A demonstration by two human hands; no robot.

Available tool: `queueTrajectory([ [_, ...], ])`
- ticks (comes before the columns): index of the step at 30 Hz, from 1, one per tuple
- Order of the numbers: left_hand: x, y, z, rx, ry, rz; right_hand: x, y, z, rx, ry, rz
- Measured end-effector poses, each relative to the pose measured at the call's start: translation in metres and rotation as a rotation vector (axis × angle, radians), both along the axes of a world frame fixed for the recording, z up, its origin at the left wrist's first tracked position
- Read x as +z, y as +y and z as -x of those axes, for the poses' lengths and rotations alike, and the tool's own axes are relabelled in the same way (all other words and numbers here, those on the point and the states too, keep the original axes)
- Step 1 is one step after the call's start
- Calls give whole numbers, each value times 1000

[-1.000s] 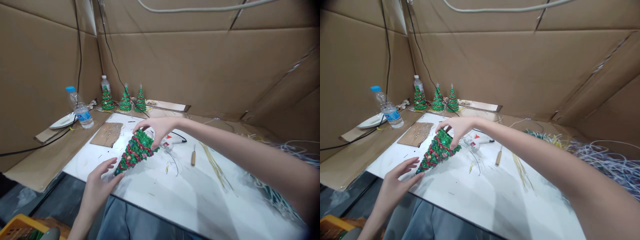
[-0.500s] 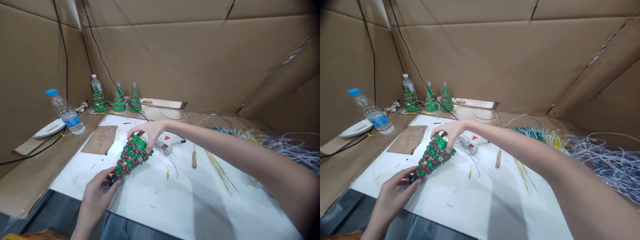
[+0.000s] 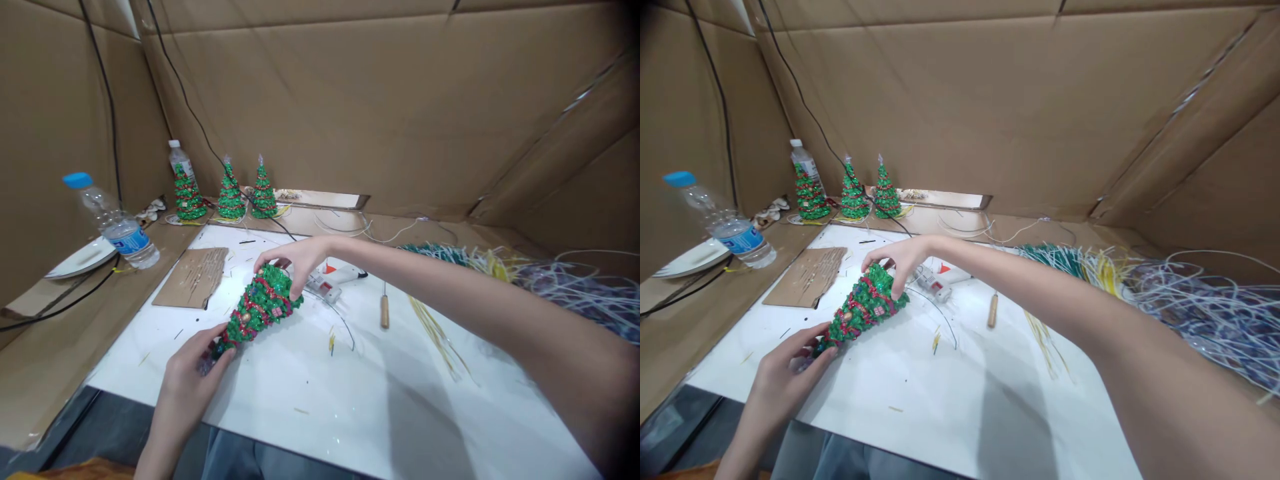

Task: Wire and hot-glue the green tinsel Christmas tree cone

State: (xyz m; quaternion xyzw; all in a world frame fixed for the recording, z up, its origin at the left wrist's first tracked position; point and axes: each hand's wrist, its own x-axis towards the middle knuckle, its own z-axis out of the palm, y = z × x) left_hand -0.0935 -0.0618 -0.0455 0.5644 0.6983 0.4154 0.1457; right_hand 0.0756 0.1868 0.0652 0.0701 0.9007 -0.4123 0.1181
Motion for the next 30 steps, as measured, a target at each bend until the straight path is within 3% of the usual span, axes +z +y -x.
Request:
queueTrajectory([
  [4, -1, 2, 2, -22, -1, -7, 6, 2, -9, -49, -42, -53],
  [8, -2, 3, 4, -8, 7, -5, 25, 6, -36, -167, 26, -125],
  [12, 0, 4, 8, -4, 31, 10, 45, 8, -87, -452, 163, -214],
  [15, 0, 6, 12, 11, 46, -5, 49, 3, -137, -710, 82, -355],
  [18, -2, 9, 17, 1, 97, 40, 42, -13, -182, -896, -240, -486],
  [22, -6, 15, 21, 22, 161, 74, 16, -39, -221, -1070, -481, -425],
  [26, -7, 19, 22, 5, 171, 86, -10, -59, -234, -1169, -607, -290],
  [30, -12, 21, 27, 36, 158, 163, -25, -67, -236, -1192, -729, -170],
])
